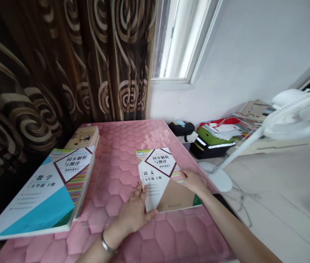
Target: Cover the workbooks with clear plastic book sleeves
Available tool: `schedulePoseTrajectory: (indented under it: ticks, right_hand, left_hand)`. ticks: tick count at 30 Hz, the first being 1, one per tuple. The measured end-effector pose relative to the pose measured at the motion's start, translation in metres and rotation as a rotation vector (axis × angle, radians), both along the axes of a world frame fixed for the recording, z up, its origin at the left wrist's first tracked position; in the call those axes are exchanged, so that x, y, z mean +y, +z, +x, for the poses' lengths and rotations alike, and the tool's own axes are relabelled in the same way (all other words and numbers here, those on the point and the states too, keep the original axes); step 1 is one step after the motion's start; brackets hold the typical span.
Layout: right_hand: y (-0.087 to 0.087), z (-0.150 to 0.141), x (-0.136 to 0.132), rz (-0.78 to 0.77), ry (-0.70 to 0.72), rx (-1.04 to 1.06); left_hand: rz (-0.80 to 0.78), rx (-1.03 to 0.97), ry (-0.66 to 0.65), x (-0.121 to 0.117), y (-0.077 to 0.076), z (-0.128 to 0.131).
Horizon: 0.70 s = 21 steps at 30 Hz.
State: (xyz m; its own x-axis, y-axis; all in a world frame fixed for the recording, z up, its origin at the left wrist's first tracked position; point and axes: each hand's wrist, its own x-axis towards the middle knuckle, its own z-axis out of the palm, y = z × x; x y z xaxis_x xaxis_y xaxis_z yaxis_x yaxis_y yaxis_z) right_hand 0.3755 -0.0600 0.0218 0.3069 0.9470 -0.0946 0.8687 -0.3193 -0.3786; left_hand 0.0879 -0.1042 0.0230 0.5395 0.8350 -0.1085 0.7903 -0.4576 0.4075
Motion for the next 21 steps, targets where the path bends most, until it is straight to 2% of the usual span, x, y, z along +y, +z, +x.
schedulePoseTrajectory:
  ticks: [3, 9, 13, 21]
  right_hand:
    - [-0.003, 0.005, -0.003, -0.031, -0.010, 0.014]
    - [-0.006, 0.017, -0.008, -0.077, -0.013, -0.080]
    - [-0.011, 0.021, -0.015, -0.028, 0.017, -0.085]
    - [-0.010, 0.015, -0.018, 0.012, -0.008, -0.084]
  left_hand:
    - [0.011, 0.074, -0.004, -0.013, -0.010, 0.003]
    - [0.257, 0.022, -0.085, -0.011, -0.037, -0.002]
    - [0.373, -0.038, -0.092, -0.009, -0.054, -0.005]
    - [0.471, -0.098, -0.107, -0.007, -0.062, -0.007]
